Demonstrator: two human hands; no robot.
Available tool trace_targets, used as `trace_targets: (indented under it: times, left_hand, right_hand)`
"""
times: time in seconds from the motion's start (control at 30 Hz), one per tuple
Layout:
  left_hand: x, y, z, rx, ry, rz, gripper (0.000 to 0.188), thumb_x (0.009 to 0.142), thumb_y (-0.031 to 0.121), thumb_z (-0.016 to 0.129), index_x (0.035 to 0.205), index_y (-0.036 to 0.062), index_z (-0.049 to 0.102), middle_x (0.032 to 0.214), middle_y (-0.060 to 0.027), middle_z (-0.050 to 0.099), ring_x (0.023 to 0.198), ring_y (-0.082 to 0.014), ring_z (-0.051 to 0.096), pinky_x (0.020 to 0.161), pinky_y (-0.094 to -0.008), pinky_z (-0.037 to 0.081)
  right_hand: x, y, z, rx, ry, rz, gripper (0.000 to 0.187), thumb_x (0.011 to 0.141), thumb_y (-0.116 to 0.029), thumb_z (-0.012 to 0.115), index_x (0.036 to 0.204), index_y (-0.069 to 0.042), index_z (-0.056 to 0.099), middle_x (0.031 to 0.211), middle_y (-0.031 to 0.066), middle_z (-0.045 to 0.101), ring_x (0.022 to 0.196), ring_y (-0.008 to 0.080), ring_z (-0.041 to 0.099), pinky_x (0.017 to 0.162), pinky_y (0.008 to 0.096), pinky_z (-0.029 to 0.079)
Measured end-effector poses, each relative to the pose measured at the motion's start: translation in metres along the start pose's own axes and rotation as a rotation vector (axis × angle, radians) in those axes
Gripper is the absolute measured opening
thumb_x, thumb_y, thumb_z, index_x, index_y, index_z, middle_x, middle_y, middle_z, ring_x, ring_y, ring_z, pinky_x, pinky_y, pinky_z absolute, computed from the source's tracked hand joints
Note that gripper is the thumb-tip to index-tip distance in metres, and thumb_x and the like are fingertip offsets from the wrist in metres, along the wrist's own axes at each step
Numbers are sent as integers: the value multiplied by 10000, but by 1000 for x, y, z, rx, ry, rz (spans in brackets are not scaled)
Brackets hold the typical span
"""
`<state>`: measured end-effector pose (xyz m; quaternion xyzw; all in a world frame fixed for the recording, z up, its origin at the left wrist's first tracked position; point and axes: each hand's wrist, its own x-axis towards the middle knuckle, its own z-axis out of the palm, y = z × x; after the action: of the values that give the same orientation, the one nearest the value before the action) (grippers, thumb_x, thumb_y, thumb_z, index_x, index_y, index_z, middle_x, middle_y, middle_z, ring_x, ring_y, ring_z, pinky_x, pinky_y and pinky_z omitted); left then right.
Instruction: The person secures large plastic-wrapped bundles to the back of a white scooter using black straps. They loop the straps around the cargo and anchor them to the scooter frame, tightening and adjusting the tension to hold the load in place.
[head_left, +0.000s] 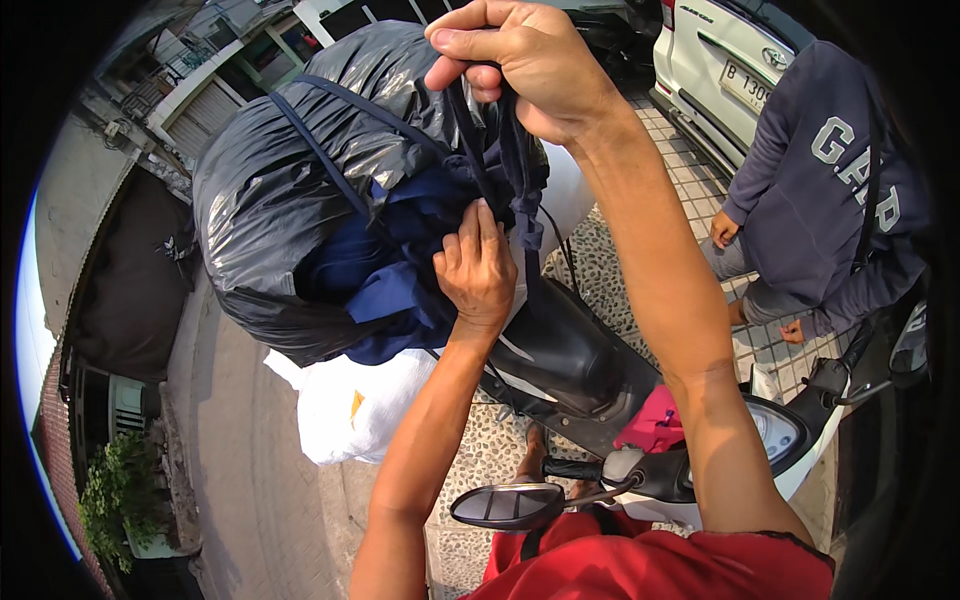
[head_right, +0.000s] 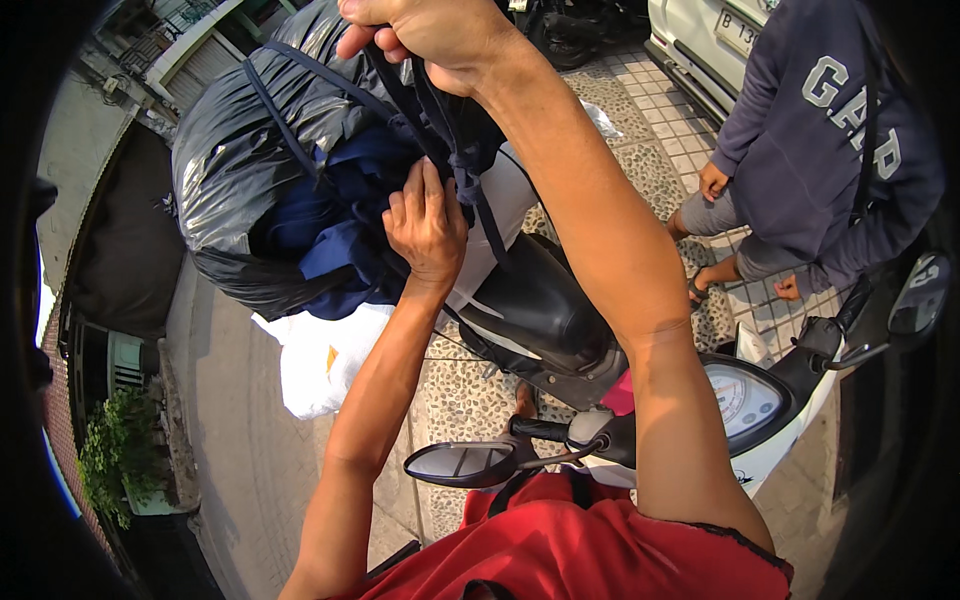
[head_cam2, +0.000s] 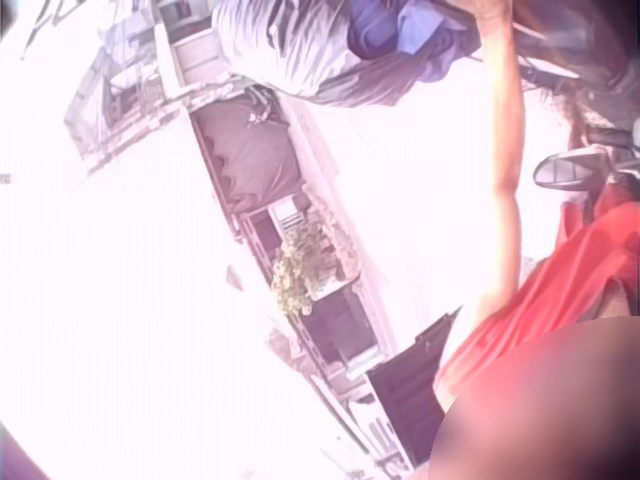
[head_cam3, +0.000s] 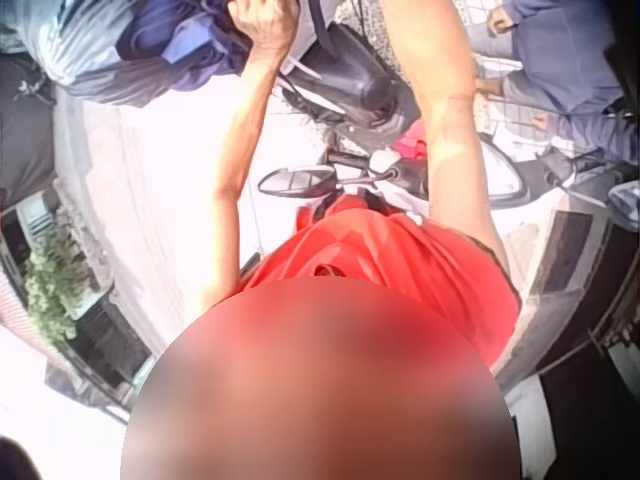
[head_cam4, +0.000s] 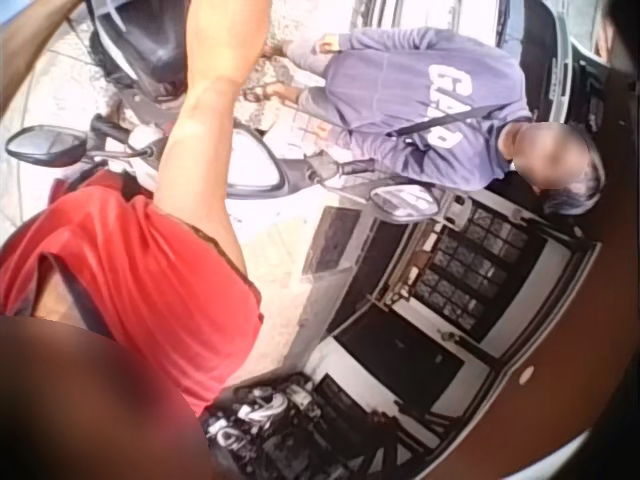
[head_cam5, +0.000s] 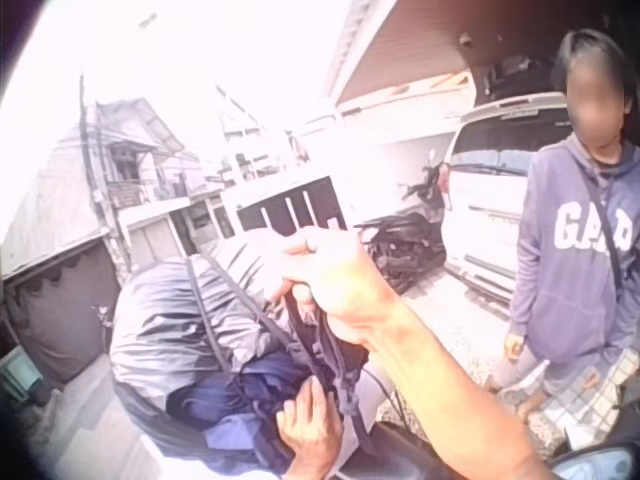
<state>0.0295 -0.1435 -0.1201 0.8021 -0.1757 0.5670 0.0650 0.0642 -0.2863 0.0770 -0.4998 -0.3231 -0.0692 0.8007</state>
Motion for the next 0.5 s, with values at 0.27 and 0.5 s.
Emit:
trace_targets:
  times: [0.27,0.5]
  left_hand:
    - [7,1,6,152,-141,42,362,743,80,616,1101,28,626,913,-51,629,667,-205,548,588,-349,370]
    - [19,18,8,59,-99,-151,145,789,27,569,933,31,582,713,-97,608,635,-267,587,586,-399,397]
  right_hand:
    - [36,-7,-18,55,-17,-121,75,911,-37,607,916,37,613,719,148,666,515,107,555,469,221,447]
    - [76,8,-26,62,4,-62,144,914,-45,584,1030,38,560,790,138,661,626,176,643,551,285,532]
